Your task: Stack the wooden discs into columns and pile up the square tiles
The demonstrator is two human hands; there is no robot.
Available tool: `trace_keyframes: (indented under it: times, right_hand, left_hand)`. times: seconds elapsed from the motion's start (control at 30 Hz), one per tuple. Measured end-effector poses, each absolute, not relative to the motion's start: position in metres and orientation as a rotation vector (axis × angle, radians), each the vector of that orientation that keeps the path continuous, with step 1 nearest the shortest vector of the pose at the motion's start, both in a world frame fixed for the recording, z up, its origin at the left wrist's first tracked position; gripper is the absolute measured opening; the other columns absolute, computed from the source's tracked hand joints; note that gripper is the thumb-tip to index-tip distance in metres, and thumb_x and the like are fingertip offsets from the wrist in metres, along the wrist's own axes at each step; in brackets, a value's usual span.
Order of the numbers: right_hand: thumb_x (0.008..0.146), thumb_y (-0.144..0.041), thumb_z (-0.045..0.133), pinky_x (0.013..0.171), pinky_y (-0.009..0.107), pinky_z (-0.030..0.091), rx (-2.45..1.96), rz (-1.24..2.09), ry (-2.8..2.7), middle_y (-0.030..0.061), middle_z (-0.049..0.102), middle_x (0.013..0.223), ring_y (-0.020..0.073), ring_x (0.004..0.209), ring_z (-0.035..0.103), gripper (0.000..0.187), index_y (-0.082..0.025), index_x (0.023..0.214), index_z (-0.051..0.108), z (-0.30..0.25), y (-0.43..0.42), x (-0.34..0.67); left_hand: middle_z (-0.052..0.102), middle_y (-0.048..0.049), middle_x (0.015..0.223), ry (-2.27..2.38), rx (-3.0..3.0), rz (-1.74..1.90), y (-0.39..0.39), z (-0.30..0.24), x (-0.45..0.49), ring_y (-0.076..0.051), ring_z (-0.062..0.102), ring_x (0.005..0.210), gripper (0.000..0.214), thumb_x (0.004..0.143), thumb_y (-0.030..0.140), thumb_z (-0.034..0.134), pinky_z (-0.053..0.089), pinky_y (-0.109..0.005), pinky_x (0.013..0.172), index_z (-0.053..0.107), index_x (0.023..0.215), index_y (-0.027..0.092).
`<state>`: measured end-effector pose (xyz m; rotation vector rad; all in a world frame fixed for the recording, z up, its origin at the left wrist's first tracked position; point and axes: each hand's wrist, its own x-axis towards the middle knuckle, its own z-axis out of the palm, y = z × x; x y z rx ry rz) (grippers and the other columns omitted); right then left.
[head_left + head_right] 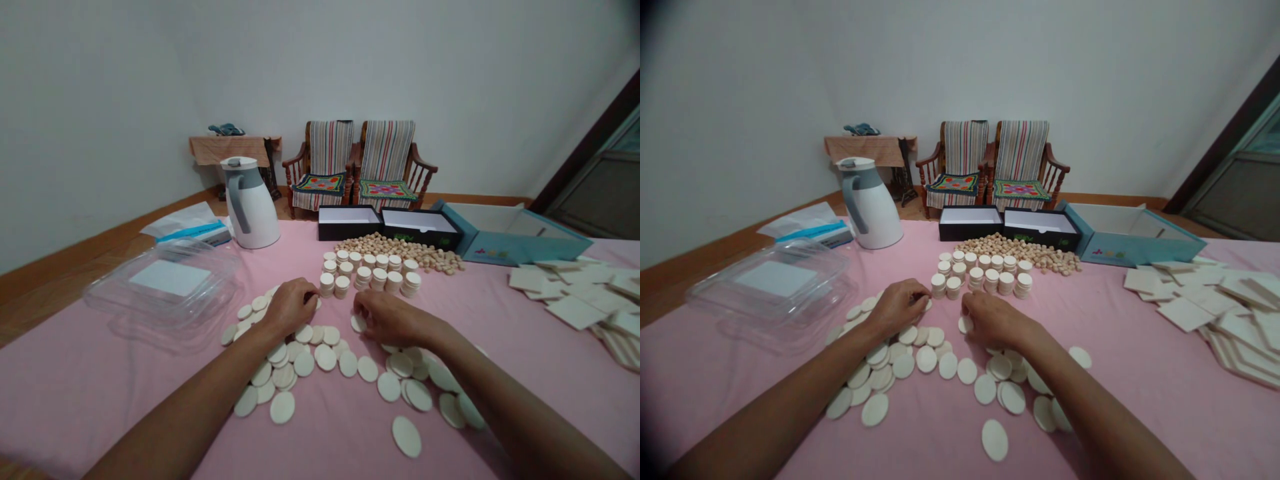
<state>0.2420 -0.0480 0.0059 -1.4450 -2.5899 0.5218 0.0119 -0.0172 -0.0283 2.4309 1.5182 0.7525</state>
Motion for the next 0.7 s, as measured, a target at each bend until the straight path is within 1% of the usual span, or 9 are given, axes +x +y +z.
trace_keyframes:
  times: [0.1,0.2,0.3,0.4,0.53,0.7]
  right_hand:
    - [0.068,-0.01,0.059,0.067,0.026,0.036,-1.377,0.574,-2.632,0.0082,0.06,0.098,0.0174,0.083,0.054,0.032,-0.017,0.099,0.059,0.002,-0.051,0.239]
    - [0.068,-0.007,0.056,0.067,0.025,0.036,-1.357,0.555,-2.647,0.008,0.06,0.097,0.0171,0.083,0.054,0.031,-0.017,0.097,0.059,0.002,-0.05,0.238]
    - [0.068,-0.013,0.06,0.065,0.025,0.034,-1.389,0.449,-2.564,0.0064,0.06,0.09,0.0165,0.078,0.052,0.023,-0.017,0.091,0.057,0.005,-0.045,0.236]
    - [0.071,-0.019,0.058,0.062,0.025,0.032,-1.425,0.303,-2.395,0.0046,0.058,0.085,0.0151,0.073,0.049,0.018,-0.017,0.088,0.053,0.01,-0.035,0.231]
    - [0.071,-0.023,0.056,0.061,0.026,0.031,-1.49,0.131,-2.248,0.0058,0.056,0.086,0.0161,0.073,0.048,0.019,-0.017,0.088,0.052,0.014,-0.022,0.218]
    - [0.073,-0.025,0.054,0.06,0.027,0.03,-1.583,0.105,-2.229,0.0072,0.056,0.087,0.0168,0.073,0.049,0.016,-0.017,0.087,0.053,0.01,-0.016,0.208]
  left_hand:
    - [0.068,-0.0039,0.084,1.518,2.439,0.746,-0.018,-0.027,0.012,-0.015,0.061,0.077,0.021,0.077,0.015,0.052,0.044,-0.024,0.07,0.072,0.084,0.018]
    - [0.069,-0.0038,0.083,1.525,2.444,0.742,-0.019,-0.026,0.012,-0.015,0.061,0.077,0.02,0.077,0.015,0.052,0.044,-0.024,0.069,0.072,0.083,0.018]
    - [0.069,-0.0036,0.084,1.535,2.448,0.736,-0.018,-0.027,0.012,-0.016,0.061,0.077,0.02,0.077,0.015,0.053,0.044,-0.024,0.07,0.072,0.084,0.019]
    - [0.069,-0.0037,0.085,1.546,2.452,0.725,-0.018,-0.028,0.012,-0.016,0.062,0.078,0.02,0.078,0.016,0.052,0.044,-0.024,0.07,0.071,0.084,0.019]
    - [0.069,-0.0038,0.086,1.561,2.447,0.713,-0.018,-0.028,0.012,-0.016,0.062,0.079,0.02,0.078,0.017,0.052,0.044,-0.024,0.07,0.071,0.084,0.019]
    - [0.069,-0.0038,0.086,1.561,2.44,0.702,-0.018,-0.028,0.012,-0.016,0.062,0.078,0.02,0.078,0.018,0.052,0.043,-0.024,0.069,0.071,0.084,0.019]
